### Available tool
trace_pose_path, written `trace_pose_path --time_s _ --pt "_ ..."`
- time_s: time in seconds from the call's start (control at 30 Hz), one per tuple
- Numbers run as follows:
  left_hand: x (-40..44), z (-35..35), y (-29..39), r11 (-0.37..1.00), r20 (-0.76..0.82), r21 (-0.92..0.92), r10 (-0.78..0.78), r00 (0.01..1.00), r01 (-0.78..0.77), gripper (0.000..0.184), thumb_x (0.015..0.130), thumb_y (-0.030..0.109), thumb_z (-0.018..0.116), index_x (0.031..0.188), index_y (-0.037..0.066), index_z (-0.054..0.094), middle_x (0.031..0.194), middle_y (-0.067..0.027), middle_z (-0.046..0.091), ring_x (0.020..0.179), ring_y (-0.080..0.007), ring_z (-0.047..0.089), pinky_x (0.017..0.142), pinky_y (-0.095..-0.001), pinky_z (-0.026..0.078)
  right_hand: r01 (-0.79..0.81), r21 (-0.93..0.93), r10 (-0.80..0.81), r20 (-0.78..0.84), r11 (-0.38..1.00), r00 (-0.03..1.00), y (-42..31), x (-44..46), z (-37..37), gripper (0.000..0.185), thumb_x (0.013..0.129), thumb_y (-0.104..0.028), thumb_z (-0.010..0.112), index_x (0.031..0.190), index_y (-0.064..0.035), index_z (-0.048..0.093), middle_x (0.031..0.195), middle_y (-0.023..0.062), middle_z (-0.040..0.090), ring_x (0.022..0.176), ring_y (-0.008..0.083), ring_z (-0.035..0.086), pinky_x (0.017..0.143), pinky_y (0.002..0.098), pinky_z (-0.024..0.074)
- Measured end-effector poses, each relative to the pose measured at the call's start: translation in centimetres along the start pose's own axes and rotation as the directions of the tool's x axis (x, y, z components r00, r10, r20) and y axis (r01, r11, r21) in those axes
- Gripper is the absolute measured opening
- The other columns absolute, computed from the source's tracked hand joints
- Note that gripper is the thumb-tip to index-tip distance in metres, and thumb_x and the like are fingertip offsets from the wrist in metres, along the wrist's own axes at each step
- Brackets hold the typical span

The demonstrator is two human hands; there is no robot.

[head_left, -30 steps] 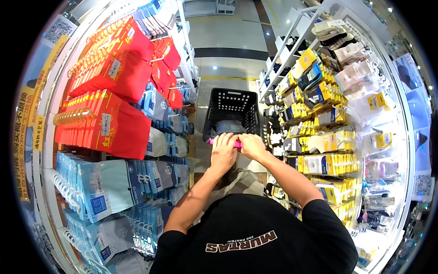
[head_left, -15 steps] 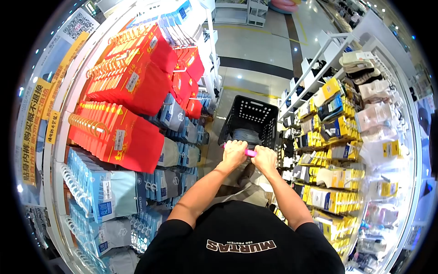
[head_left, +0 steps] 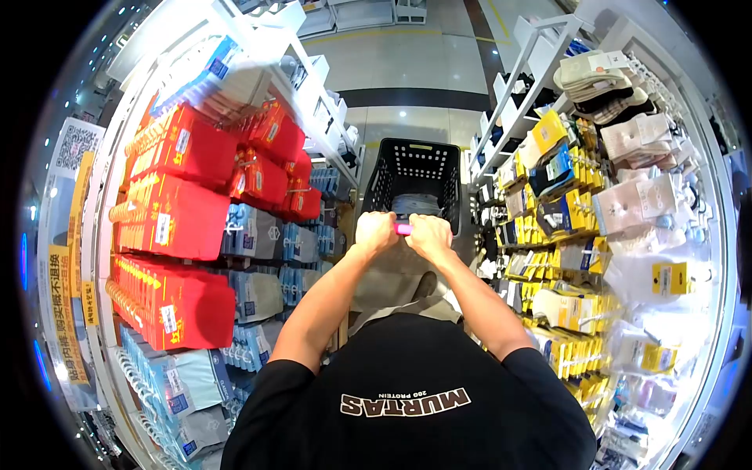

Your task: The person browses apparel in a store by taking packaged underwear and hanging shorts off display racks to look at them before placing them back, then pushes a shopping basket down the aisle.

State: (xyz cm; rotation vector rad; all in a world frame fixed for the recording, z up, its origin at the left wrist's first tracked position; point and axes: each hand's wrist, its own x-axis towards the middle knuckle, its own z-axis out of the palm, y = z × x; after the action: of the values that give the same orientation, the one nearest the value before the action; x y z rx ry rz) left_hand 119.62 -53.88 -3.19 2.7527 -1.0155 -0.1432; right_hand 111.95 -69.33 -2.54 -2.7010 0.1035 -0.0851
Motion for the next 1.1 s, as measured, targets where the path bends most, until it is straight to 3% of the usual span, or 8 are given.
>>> trace_pose_path --time_s 0.27,0.37,0.47,0.87,0.9,0.97,1.03,1.1 --pt "7.7 -0.2 -1.0 0.998 -0.018 0.052 -0.029 0.999 0.030 0.014 0.078 0.021 0.062 0.078 0.011 0.071 0.075 -0.0148 0.071 0.074 -0.0316 0.071 0.070 -0.0436 0.053 -0.004 0.028 0.003 0.033 1.000 0.999 3.2 7.5 -1.5 0.021 0.069 -0.023 0.071 0.080 -0.0047 0.071 0.071 0.0202 0.069 0.067 0.0393 0.069 0.068 0.0491 0.0554" --pt "10.9 -0.9 -1.4 0.998 0.013 0.045 -0.045 0.999 0.045 0.015 0.078 0.021 0.062 0.078 0.010 0.072 0.077 -0.0158 0.072 0.075 -0.0323 0.072 0.073 -0.0435 0.055 -0.062 0.008 0.059 0.178 0.998 0.982 4.1 11.0 -2.5 0.021 0.070 -0.022 0.069 0.079 -0.0042 0.074 0.073 0.0223 0.070 0.070 0.0401 0.071 0.069 0.0485 0.0565" --pt "14.3 -1.6 -2.4 0.996 0.091 0.008 -0.094 0.991 0.093 0.026 0.077 0.035 0.067 0.078 0.009 0.073 0.078 -0.0184 0.072 0.076 -0.0359 0.072 0.073 -0.0452 0.056 -0.088 -0.020 0.090 0.241 0.996 0.966 4.3 14.0 -4.2 0.021 0.073 -0.021 0.069 0.078 -0.0014 0.075 0.082 0.0233 0.072 0.078 0.0386 0.072 0.074 0.0473 0.0576" --pt "26.3 -1.4 -6.3 1.000 0.028 -0.012 0.017 0.999 -0.016 0.018 0.075 0.024 0.064 0.073 0.009 0.075 0.075 -0.0183 0.073 0.069 -0.0325 0.073 0.068 -0.0421 0.058 -0.118 -0.139 0.147 0.219 0.983 0.965 8.3 25.1 -4.4 0.024 0.073 -0.026 0.067 0.085 -0.0075 0.076 0.080 0.0216 0.072 0.077 0.0392 0.072 0.074 0.0488 0.0575" --pt "27.3 -2.0 -6.5 1.000 0.075 -0.003 0.028 0.997 -0.028 0.019 0.076 0.024 0.064 0.074 0.009 0.075 0.077 -0.0187 0.073 0.070 -0.0324 0.074 0.068 -0.0420 0.058 -0.133 -0.148 0.164 0.220 0.980 0.962 8.3 26.0 -4.9 0.023 0.073 -0.027 0.069 0.084 -0.0076 0.076 0.081 0.0212 0.072 0.078 0.0392 0.072 0.074 0.0485 0.0574" --pt "29.1 -1.8 -7.4 0.997 0.056 -0.048 0.070 0.996 -0.067 0.019 0.075 0.024 0.063 0.073 0.009 0.075 0.077 -0.0186 0.073 0.070 -0.0319 0.074 0.068 -0.0427 0.058 -0.151 -0.125 0.177 0.229 0.981 0.957 8.5 27.7 -5.6 0.024 0.073 -0.026 0.068 0.085 -0.0060 0.076 0.084 0.0228 0.073 0.081 0.0404 0.072 0.076 0.0493 0.0582" --pt "31.2 0.1 -8.5 0.988 -0.102 -0.048 0.140 0.985 -0.145 0.018 0.073 0.029 0.066 0.072 0.011 0.070 0.070 -0.0152 0.070 0.065 -0.0317 0.071 0.063 -0.0441 0.056 -0.195 -0.118 0.217 0.222 0.974 0.950 9.0 29.4 -5.9 0.025 0.073 -0.026 0.069 0.086 -0.0066 0.076 0.085 0.0226 0.073 0.081 0.0410 0.072 0.078 0.0496 0.0576" --pt "33.2 0.6 -9.1 0.987 -0.073 0.037 0.162 0.984 -0.159 0.017 0.073 0.028 0.067 0.072 0.011 0.070 0.070 -0.0146 0.070 0.065 -0.0312 0.071 0.062 -0.0437 0.055 -0.209 -0.103 0.226 0.194 0.972 0.955 9.3 31.1 -5.9 0.024 0.074 -0.026 0.069 0.086 -0.0075 0.076 0.085 0.0215 0.073 0.082 0.0405 0.072 0.078 0.0496 0.0572"
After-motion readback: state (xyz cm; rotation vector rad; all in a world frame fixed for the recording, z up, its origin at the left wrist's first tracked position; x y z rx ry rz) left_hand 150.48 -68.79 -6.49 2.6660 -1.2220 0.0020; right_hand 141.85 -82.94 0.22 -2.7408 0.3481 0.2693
